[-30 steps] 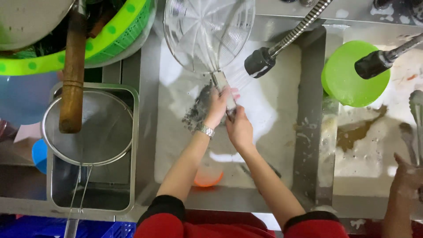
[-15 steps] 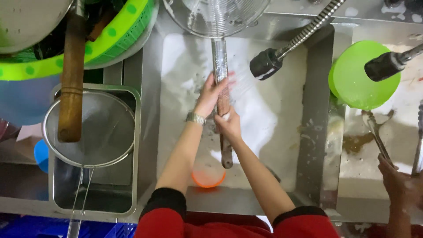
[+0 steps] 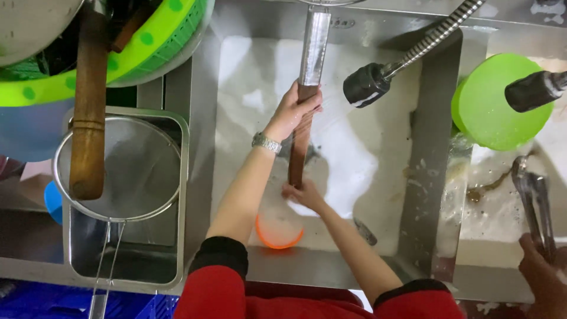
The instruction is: The person washes various dishes and utensils in a commercial kitchen sink. They rinse a metal strainer, a white plate, a black bowl, and a metal strainer under running water, then place them into a blue basket. They also wash a metal strainer and tongs.
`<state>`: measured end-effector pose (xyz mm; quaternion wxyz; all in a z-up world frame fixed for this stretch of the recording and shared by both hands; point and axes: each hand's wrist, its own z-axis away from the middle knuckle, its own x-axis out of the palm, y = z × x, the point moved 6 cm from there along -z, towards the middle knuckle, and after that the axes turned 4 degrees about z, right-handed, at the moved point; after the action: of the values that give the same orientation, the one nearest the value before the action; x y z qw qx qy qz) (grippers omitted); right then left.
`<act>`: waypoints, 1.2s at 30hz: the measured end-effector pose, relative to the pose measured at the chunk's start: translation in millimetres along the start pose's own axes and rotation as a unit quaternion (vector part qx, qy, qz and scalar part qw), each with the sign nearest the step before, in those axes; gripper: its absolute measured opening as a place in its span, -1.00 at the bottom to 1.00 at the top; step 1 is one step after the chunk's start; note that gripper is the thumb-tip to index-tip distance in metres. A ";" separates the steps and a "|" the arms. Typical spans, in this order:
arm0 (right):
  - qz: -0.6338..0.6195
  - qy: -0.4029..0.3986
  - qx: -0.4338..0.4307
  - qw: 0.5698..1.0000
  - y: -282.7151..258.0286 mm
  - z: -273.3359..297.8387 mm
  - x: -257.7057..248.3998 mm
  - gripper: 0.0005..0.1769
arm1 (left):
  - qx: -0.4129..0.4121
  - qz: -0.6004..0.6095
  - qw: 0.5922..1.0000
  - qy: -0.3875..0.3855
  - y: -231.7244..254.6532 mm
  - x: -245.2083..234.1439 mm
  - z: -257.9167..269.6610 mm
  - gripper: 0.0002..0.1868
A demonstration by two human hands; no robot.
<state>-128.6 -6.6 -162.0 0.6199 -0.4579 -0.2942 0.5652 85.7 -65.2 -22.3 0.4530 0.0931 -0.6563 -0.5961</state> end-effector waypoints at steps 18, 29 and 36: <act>0.331 -0.219 -0.120 0.910 24.5 32.1 39.4 -0.59 | -0.056 -0.039 0.998 -0.015 -7.7 -33.2 50.4 -0.66; -0.116 0.041 0.076 0.989 -135.7 -27.3 -80.8 -0.65 | -0.171 -0.189 0.967 -0.006 53.5 -36.0 123.9 -0.80; -0.515 0.086 -0.172 0.836 -305.8 -7.1 -228.7 0.37 | -0.322 -0.205 0.924 0.007 63.5 -28.0 169.7 -0.66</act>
<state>-33.4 -212.3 145.4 0.7552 -0.3865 -0.5256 0.0633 8.5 89.1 39.8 0.3309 0.0788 -0.3929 -0.8544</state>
